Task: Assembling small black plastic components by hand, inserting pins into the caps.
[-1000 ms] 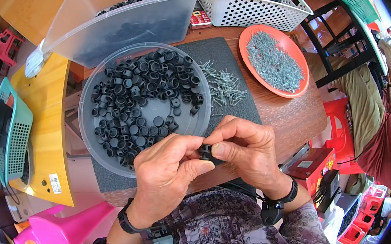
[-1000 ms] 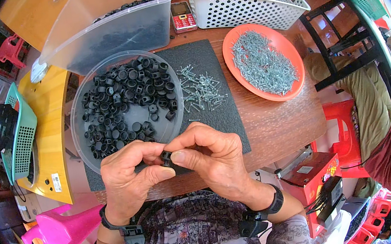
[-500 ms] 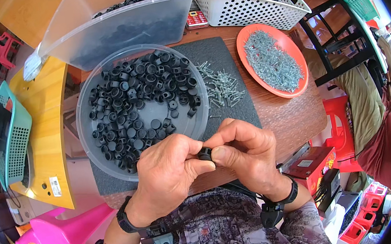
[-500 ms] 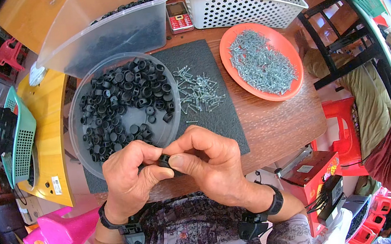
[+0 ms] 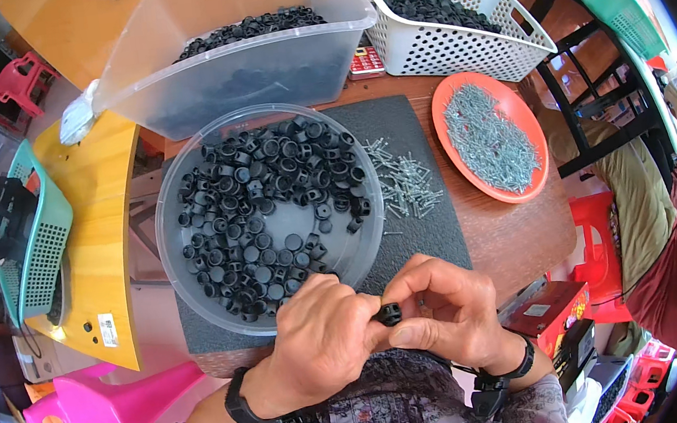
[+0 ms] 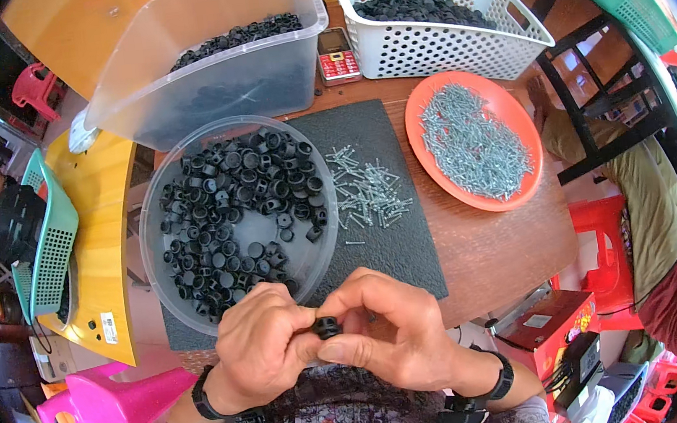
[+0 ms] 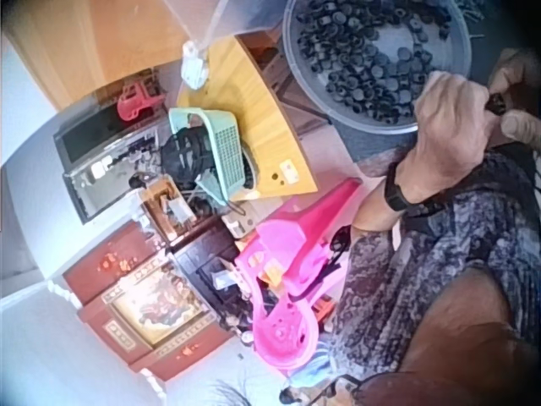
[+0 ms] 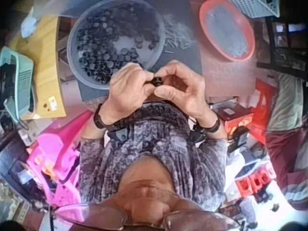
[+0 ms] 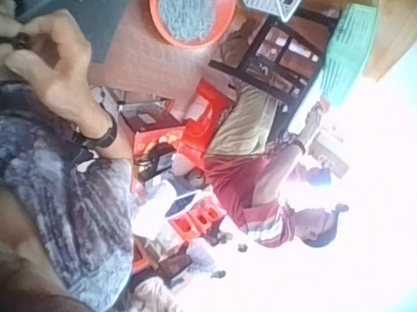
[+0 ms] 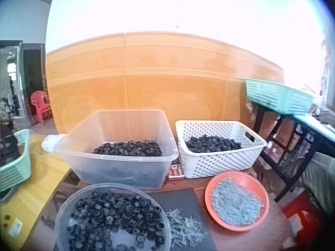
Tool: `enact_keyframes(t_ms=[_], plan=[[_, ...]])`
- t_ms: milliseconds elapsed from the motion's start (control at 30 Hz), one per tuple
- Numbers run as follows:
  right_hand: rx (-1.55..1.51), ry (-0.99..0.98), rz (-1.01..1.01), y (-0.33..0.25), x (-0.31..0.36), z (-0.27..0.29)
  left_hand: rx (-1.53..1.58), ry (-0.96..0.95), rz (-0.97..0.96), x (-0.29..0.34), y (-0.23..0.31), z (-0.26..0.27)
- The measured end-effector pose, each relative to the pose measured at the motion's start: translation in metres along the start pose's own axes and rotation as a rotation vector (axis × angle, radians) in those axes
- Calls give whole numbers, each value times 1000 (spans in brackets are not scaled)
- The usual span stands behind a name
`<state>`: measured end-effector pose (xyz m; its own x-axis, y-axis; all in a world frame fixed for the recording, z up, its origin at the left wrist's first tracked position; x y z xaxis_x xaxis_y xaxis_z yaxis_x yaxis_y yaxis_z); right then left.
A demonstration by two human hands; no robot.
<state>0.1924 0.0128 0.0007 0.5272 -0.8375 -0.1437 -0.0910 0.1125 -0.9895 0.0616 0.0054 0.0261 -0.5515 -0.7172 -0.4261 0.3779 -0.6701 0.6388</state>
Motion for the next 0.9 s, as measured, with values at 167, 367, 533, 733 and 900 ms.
enact_keyframes(t_ms=[167, 367, 533, 733, 900], plan=[[-520, 17, -262, 21, 0, 0, -59, 3, 72, -1, 0, 4], [-30, 270, -206, 6, -17, 66, -224, -22, 196, -11, -32, 37], [222, 409, -131, -19, -52, 107, -444, -172, 148, -29, -52, 19], [915, 581, 184, -62, -115, 172, -580, -203, 146, -39, -59, 6], [1157, 586, 76, -61, -143, 220, -546, -256, 151, -42, -63, 1]])
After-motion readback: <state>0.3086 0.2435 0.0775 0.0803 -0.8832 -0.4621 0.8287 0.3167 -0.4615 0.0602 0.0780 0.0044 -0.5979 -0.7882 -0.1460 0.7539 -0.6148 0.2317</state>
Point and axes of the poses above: each hand's wrist, its own x-axis away from the middle knuckle, its own z-axis out of the back of the hand, y = z × x, the point moved 7 cm from there along -x, towards the middle knuckle, and after that the axes turned 11 degrees about -y, right-handed, at the moved point
